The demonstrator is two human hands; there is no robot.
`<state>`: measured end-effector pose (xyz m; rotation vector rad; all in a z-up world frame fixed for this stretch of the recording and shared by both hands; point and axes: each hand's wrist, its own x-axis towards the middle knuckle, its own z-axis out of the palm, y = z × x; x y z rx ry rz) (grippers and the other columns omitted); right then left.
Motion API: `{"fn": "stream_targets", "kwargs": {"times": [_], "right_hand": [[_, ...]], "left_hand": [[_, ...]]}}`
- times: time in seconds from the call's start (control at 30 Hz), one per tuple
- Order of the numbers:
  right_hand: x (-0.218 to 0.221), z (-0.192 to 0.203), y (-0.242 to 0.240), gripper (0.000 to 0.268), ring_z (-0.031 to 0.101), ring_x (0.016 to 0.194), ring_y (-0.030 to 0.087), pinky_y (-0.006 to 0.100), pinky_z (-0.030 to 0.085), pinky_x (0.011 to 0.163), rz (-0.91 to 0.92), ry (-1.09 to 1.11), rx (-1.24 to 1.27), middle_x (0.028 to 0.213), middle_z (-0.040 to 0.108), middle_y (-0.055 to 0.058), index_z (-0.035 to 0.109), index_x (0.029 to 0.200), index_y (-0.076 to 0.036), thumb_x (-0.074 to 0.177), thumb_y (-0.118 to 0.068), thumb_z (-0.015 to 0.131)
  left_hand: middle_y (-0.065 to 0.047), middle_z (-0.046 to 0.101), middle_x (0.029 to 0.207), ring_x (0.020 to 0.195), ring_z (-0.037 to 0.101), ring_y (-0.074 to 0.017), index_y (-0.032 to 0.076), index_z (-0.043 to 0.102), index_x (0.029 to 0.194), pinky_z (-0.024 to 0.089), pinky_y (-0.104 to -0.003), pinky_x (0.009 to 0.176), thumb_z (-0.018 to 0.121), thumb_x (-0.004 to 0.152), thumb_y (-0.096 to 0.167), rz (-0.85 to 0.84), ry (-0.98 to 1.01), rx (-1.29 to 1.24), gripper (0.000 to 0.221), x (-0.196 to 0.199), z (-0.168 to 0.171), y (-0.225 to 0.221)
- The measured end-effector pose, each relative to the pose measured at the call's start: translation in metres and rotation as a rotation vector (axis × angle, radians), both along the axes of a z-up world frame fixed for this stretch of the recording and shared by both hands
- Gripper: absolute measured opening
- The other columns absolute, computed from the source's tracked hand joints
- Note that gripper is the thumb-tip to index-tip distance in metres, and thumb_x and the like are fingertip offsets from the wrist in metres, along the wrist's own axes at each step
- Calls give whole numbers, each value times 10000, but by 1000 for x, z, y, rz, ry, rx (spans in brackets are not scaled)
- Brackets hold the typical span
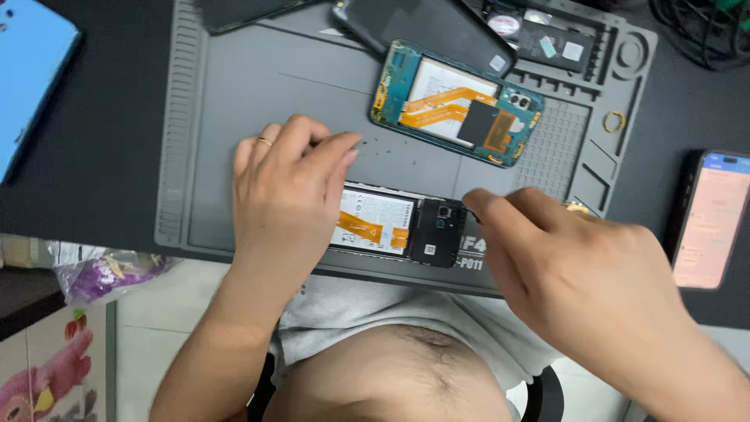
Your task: The person uses a screwdriver to remove screws from the back of a disassembled smartphone placed on a grey work mat. They carefully unscrew fasteners around the device's perimeter and place the removed screws on the mat. Another disassembled phone and a blue phone are visible on the table.
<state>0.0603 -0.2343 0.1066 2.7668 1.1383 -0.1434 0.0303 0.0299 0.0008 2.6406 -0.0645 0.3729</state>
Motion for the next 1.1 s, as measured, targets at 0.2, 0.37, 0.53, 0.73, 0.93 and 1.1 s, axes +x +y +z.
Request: {"fn": "stream_targets", "kwargs": {"times": [0.2, 0.37, 0.53, 0.73, 0.93, 1.1], "right_hand": [[0, -2, -10, 348, 681, 597, 230, 426, 461, 392, -94, 92, 2, 843, 671, -65, 634, 1429, -273, 1086, -266, 574], [-2, -4, -11, 345, 734, 718, 215, 438, 509, 414, -118, 90, 13, 1066, 723, -84, 662, 1383, -282, 1042, -280, 610], [-3, 0, -3, 356, 714, 693, 183, 398, 513, 406, -117, 75, 48, 1227, 719, -95, 669, 1385, -245, 1037, -307, 636], [-12, -1, -11, 132, 707, 814, 67, 289, 439, 498, -91, 65, 208, 1175, 769, -101, 752, 1195, -189, 1091, -130, 695], [-30, -2, -17, 86, 601, 556, 48, 221, 471, 607, -209, 202, 480, 1138, 800, -18, 750, 1084, -121, 1006, -87, 741], [-39, -13, -15, 107, 533, 531, 78, 186, 388, 573, -325, 156, 647, 964, 807, -5, 735, 905, -106, 1001, -61, 723]], "left_hand": [[-3, 617, 1057, 882, 565, -244, 128, 816, 1242, 456, -451, 847, 791, 1059, 30, -10, -44, 44, 209, -12, 4, 5], [-22, 679, 1125, 921, 595, -308, 201, 766, 1316, 453, -500, 840, 748, 1077, 189, -59, -16, 37, 240, -29, -1, 0], [30, 676, 1205, 935, 669, -276, 243, 743, 1300, 498, -530, 891, 781, 997, 137, -208, -132, -11, 324, -43, -14, -33], [20, 693, 1064, 930, 650, -204, 164, 749, 1180, 509, -408, 916, 802, 1072, 203, -257, -284, -59, 126, -40, -9, -54], [45, 669, 1014, 866, 621, -204, 162, 721, 1167, 489, -400, 930, 850, 1075, 285, -277, -276, -96, 200, -36, -2, -61], [68, 682, 1069, 956, 653, -206, 231, 743, 1133, 471, -421, 942, 683, 1104, 178, -332, -172, -104, 85, -32, -1, -57]]}}
